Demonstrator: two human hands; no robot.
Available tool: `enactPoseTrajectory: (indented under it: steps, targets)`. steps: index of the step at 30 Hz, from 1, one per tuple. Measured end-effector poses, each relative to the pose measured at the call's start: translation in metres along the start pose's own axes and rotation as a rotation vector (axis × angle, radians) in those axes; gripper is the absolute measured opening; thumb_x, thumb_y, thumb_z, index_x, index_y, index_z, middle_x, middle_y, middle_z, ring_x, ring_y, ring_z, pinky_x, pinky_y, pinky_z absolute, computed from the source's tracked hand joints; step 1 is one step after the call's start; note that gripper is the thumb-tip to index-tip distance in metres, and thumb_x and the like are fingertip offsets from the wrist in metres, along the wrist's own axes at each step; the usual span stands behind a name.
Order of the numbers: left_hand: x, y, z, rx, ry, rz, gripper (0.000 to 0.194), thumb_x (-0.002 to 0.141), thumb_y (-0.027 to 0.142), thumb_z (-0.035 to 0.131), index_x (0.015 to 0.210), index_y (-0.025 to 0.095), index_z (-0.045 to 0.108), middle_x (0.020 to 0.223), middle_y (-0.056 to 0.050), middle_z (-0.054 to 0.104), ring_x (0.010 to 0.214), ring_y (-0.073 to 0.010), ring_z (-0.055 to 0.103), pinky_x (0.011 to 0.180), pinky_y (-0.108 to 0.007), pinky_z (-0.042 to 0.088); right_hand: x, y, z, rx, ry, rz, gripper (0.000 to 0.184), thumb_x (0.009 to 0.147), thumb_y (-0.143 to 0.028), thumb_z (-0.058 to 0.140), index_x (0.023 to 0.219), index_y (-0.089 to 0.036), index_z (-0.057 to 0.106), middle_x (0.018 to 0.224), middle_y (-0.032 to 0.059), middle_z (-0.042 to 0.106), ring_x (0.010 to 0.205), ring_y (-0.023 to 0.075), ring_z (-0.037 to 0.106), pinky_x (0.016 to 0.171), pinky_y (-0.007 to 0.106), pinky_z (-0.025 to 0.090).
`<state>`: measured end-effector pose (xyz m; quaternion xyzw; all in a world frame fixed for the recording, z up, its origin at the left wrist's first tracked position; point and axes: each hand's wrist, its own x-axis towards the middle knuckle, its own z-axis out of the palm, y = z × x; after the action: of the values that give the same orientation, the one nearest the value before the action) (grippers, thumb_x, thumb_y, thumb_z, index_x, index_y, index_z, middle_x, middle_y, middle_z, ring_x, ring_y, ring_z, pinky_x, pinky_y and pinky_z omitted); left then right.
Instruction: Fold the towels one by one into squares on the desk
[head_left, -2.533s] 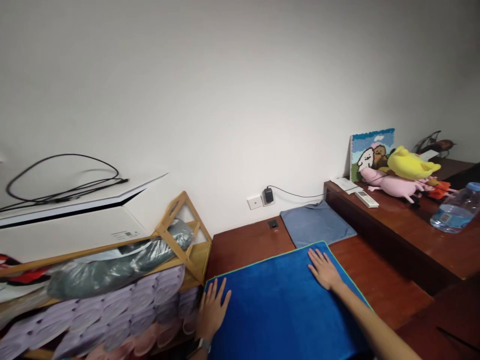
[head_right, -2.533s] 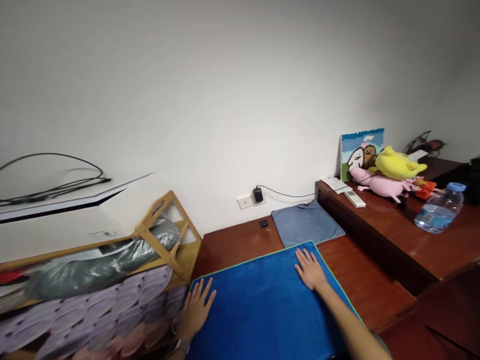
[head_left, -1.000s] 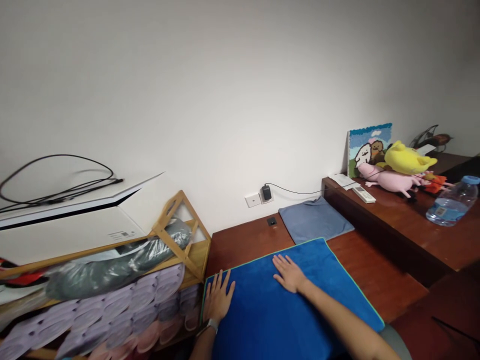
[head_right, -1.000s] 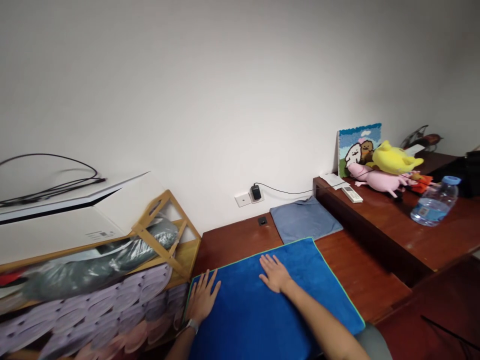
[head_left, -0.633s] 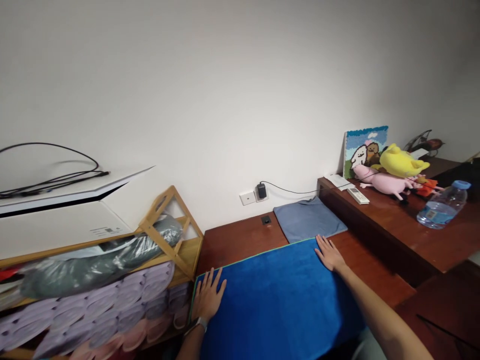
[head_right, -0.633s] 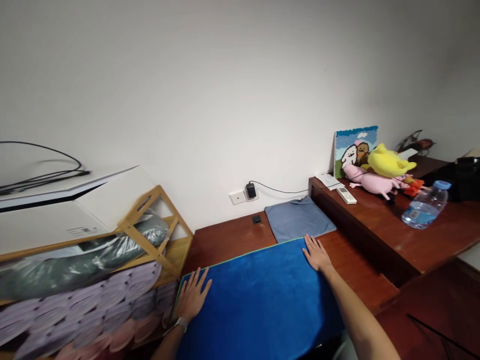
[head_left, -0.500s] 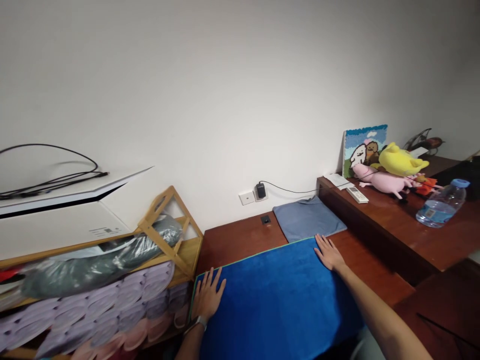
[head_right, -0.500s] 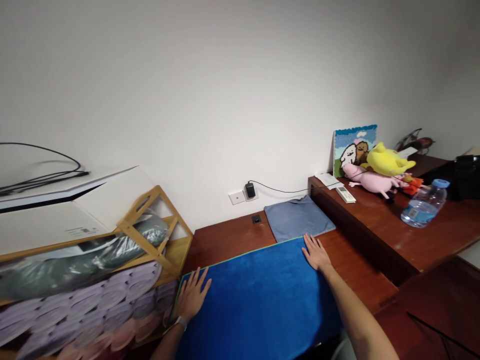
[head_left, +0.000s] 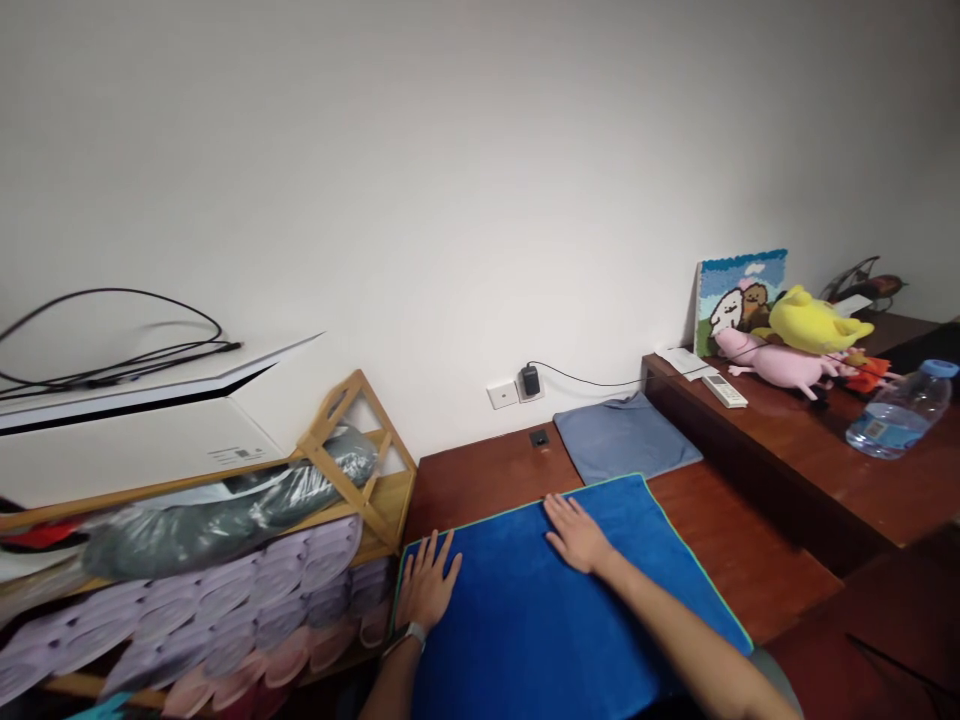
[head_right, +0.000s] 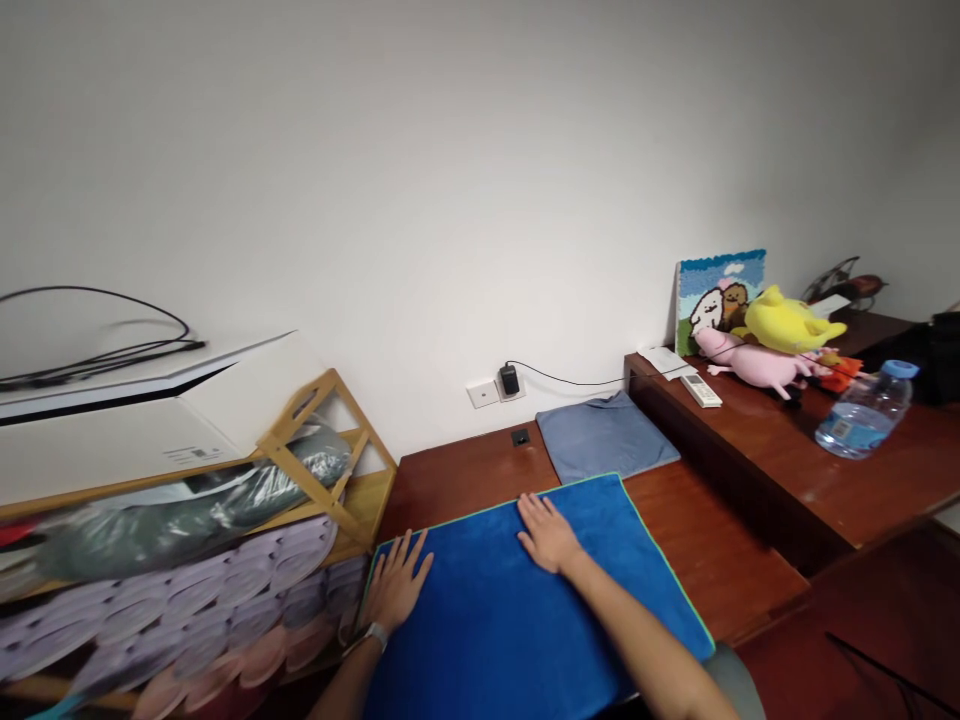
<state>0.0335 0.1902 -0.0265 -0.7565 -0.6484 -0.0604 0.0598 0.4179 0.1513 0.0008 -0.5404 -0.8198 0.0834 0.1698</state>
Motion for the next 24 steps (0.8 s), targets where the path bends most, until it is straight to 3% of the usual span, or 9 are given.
enactPoseTrajectory:
  steps: [3,5,12,15,19,24]
  targets:
    - [0.0,0.001,-0.002,0.01,-0.009,0.006,0.062,0.104,0.052,0.036,0.161,0.028,0.039,0.171,-0.008,0.033,0.157,-0.0284,0.032,0.127,-0.053,0.023,0.01,-0.025,0.015,0.046,-0.067,-0.026,0.071,0.107,-0.059,0.024,0.167,-0.019,0.024,0.171,0.0071,0.026,0.159,0.0219,0.022,0.131,0.044,0.017]
    - [-0.001,0.001,-0.003,0.01,-0.007,0.013,0.061,0.104,0.052,0.036,0.161,0.028,0.04,0.171,-0.008,0.033,0.157,-0.0285,0.031,0.127,-0.053,0.023,0.003,-0.01,0.011,0.027,-0.082,0.029,0.072,0.107,-0.059,0.023,0.166,-0.018,0.026,0.171,0.0081,0.027,0.159,0.0227,0.022,0.131,0.046,0.017]
    - [-0.001,0.002,-0.003,0.0,0.025,0.016,0.061,0.104,0.053,0.035,0.16,0.029,0.041,0.17,-0.007,0.036,0.157,-0.0283,0.031,0.126,-0.052,0.024,-0.064,0.133,-0.05,-0.154,-0.057,0.323,0.069,0.107,-0.054,0.02,0.165,-0.019,0.029,0.171,0.0064,0.027,0.16,0.0252,0.019,0.131,0.048,0.014]
    - [0.0,0.003,-0.007,0.011,-0.003,0.008,0.062,0.103,0.051,0.036,0.16,0.028,0.041,0.17,-0.008,0.035,0.156,-0.029,0.033,0.126,-0.052,0.026,-0.084,0.167,-0.06,-0.132,-0.043,0.438,0.069,0.106,-0.054,0.021,0.166,-0.021,0.028,0.172,0.0047,0.028,0.16,0.0239,0.019,0.13,0.047,0.017]
    - [0.0,0.008,-0.017,0.053,-0.056,-0.002,0.062,0.104,0.05,0.037,0.161,0.027,0.039,0.171,-0.007,0.033,0.157,-0.0287,0.031,0.126,-0.051,0.025,-0.094,0.175,-0.056,-0.038,0.082,0.447,0.066,0.105,-0.053,0.025,0.164,-0.022,0.035,0.17,0.0055,0.034,0.158,0.0244,0.024,0.129,0.046,0.02]
    - [0.0,0.015,-0.029,0.123,-0.12,-0.026,0.061,0.105,0.048,0.035,0.163,0.028,0.034,0.172,-0.006,0.029,0.158,-0.0262,0.027,0.127,-0.047,0.023,-0.094,0.184,-0.058,0.171,0.312,0.518,0.056,0.099,-0.051,0.041,0.146,-0.028,0.059,0.143,0.0082,0.065,0.132,0.0268,0.058,0.114,0.046,0.043]
